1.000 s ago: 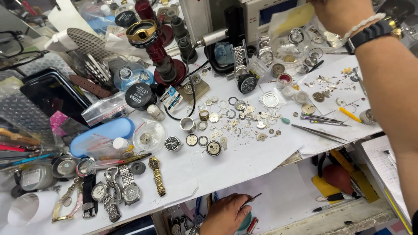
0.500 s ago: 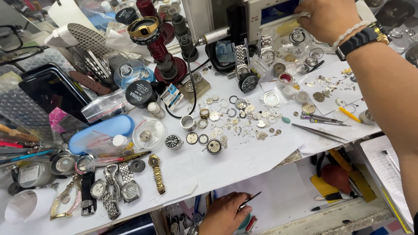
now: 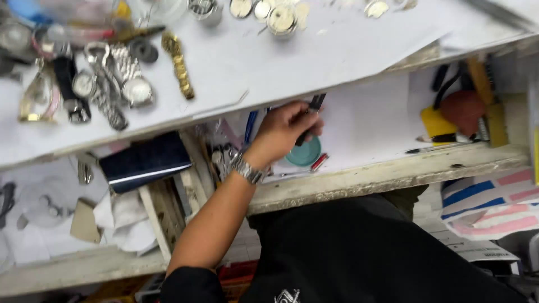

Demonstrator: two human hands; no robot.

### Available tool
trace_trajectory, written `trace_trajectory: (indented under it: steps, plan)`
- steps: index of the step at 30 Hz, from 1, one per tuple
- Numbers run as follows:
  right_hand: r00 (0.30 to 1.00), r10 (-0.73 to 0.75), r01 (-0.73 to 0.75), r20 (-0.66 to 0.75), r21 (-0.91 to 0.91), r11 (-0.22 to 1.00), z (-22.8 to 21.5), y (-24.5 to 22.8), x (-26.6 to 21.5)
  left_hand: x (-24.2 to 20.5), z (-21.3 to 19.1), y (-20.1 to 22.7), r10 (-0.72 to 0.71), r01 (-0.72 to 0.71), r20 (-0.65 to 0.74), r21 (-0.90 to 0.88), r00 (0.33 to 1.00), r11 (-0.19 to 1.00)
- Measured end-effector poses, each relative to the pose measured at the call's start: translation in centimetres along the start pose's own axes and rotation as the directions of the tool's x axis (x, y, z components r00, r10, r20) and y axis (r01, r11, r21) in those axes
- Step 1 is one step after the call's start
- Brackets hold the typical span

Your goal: The person organizes a cluttered workbench filled with watch parts and tools. They pick up and inspect a watch, then repeatedly open and close a drawer to sort through items such as a small container, a receipt, and a notebook, placing them back on the desk or in the drawer.

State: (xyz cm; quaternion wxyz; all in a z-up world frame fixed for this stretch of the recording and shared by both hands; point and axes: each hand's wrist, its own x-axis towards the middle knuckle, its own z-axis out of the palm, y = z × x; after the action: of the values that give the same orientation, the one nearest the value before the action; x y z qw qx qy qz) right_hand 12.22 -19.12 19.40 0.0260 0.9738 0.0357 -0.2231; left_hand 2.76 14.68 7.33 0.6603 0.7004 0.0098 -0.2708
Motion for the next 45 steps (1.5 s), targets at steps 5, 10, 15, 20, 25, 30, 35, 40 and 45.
trace_trajectory:
  steps: [5, 10, 15, 20, 25, 30, 35, 40, 45]
  plan:
    - [0.886, -0.359, 0.371, -0.293, -0.016, 0.929, 3.8, -7.3, -8.2, -0.8, 0.6, 0.8, -0.176, 0.189, 0.069, -0.39, 0.982, 0.901]
    - [0.418, -0.65, 0.787, -0.634, -0.105, 0.608, 10.4, -11.8, -8.6, -2.6, 1.8, 1.5, -0.034, 0.031, 0.272, 0.015, 0.962, 0.999]
    - [0.544, -0.671, 0.814, -0.504, 0.122, 0.569, 13.5, -11.1, -8.7, -6.2, 2.4, 3.8, -0.185, 0.065, 0.216, 0.467, 0.959, 0.882]
    - [0.76, -0.528, 0.65, -0.38, 0.471, 0.597, 11.9, -11.5, -10.2, -7.8, 2.7, 0.9, 0.143, -0.139, 0.034, 0.525, 0.989, 0.84]
    - [0.937, -0.294, 0.106, 0.188, 0.65, 0.752, 10.2, -13.1, -10.5, -8.0, 4.2, -1.1, 0.241, -0.22, 0.033, 0.547, 0.97, 0.808]
    - [0.982, -0.102, -0.014, 0.161, 0.594, 0.804, 8.9, -11.8, -7.8, -6.5, -1.6, -2.6, 0.444, -0.003, -0.189, 0.918, 0.876, 0.396]
    - [0.994, -0.101, 0.05, 0.048, 0.618, 0.784, 9.2, -11.7, -5.4, -3.9, -5.0, -4.8, 0.485, 0.222, -0.278, 0.96, 0.829, 0.171]
    - [0.98, -0.197, 0.138, 0.005, 0.695, 0.705, 10.9, -13.6, -3.0, -2.4, -5.2, -3.6, 0.181, 0.31, -0.342, 0.933, 0.922, 0.186]
    - [0.756, -0.496, 0.522, -0.426, -0.064, 0.85, 16.0, -13.8, -0.2, -3.1, -6.1, -2.7, 0.168, 0.239, -0.338, 0.869, 0.926, 0.432]
